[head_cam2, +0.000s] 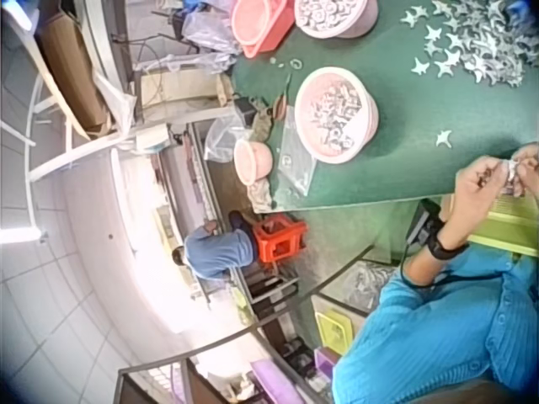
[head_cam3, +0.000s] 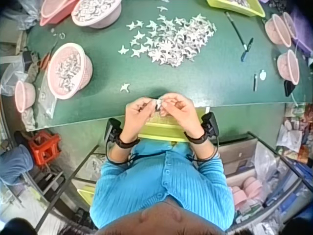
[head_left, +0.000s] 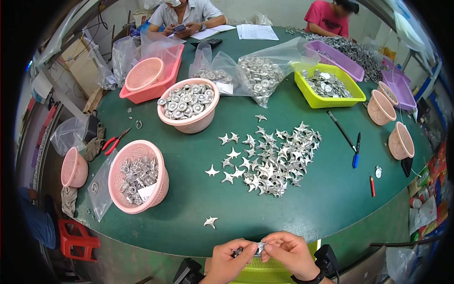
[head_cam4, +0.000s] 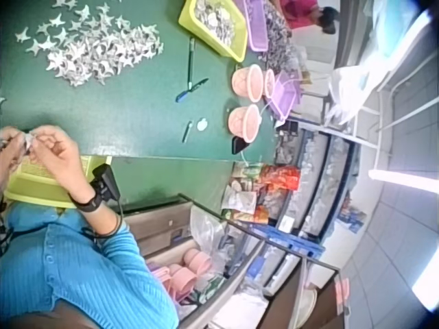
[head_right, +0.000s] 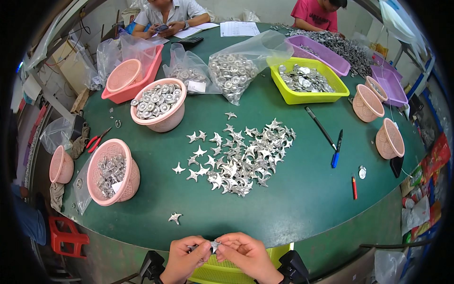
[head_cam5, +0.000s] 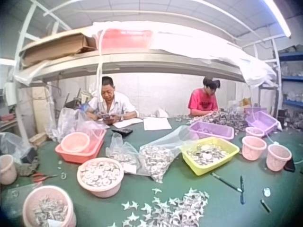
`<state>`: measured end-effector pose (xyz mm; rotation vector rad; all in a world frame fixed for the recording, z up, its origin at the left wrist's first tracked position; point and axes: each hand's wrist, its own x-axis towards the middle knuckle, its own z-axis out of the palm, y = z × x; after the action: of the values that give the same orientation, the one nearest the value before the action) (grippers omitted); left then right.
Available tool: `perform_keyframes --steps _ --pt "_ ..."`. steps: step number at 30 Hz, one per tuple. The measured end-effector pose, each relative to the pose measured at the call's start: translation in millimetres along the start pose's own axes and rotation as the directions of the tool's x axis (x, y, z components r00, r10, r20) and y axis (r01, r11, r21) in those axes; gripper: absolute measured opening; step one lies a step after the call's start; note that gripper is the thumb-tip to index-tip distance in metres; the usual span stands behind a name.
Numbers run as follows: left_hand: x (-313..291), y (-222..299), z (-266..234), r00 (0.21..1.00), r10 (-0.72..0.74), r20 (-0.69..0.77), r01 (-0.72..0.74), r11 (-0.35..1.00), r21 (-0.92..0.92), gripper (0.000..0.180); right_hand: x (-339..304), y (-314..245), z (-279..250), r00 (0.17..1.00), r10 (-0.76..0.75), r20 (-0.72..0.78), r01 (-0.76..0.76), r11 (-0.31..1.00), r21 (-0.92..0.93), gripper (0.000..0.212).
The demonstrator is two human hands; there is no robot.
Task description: Sorting small star-shaped metal components into various plastic bowls and trays.
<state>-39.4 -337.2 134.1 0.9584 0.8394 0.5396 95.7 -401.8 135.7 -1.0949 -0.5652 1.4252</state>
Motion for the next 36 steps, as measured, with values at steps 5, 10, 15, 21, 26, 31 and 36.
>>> perform_keyframes --steps 5,10,15,21,26,31,36 --pt "-0.8 0.4 0.6 0.998 -0.054 -0.021 0.053 0.998 -0.043 0.011 -0.6 1.6 -4.5 0.997 0.075 0.012 -0.076 0.996 0.043 0.015" --pt "-0.6 -0.7 5.5 0.996 -0.055 -0.074 0.053 0.998 -0.032 0.009 -4.0 -6.5 0.9 0.981 0.191 -0.027 -0.187 0.976 0.115 0.014" --pt "-1.1 1.0 3.9 0.976 -0.16 0.149 0.206 0.903 -0.376 0.011 -3.2 -19.7 -18.1 0.986 0.145 0.078 -0.136 0.985 -0.105 0.012" --pt "-13.5 -21.9 9.1 0.873 -0.245 0.422 0.135 0.952 0.275 0.012 58.7 -49.3 -59.4 0.81 -0.583 -0.062 0.187 0.357 -0.915 0.024" --pt "-18.5 -21.3 19.4 0.855 0.261 0.449 -0.498 0.658 0.566 0.022 91.3 -36.5 -57.2 0.817 -0.56 0.133 0.219 0.089 -0.972 0.03" --pt "-10.1 1.0 15.1 0.929 0.195 0.315 -0.328 0.829 0.453 0.024 64.4 -29.5 -45.6 0.837 -0.47 0.278 0.351 0.072 -0.934 0.025" --pt "22.3 15.9 15.5 0.762 0.618 0.193 -0.375 0.179 0.91 0.022 38.4 -30.7 -44.8 0.813 -0.572 0.106 0.28 0.226 -0.933 0.025"
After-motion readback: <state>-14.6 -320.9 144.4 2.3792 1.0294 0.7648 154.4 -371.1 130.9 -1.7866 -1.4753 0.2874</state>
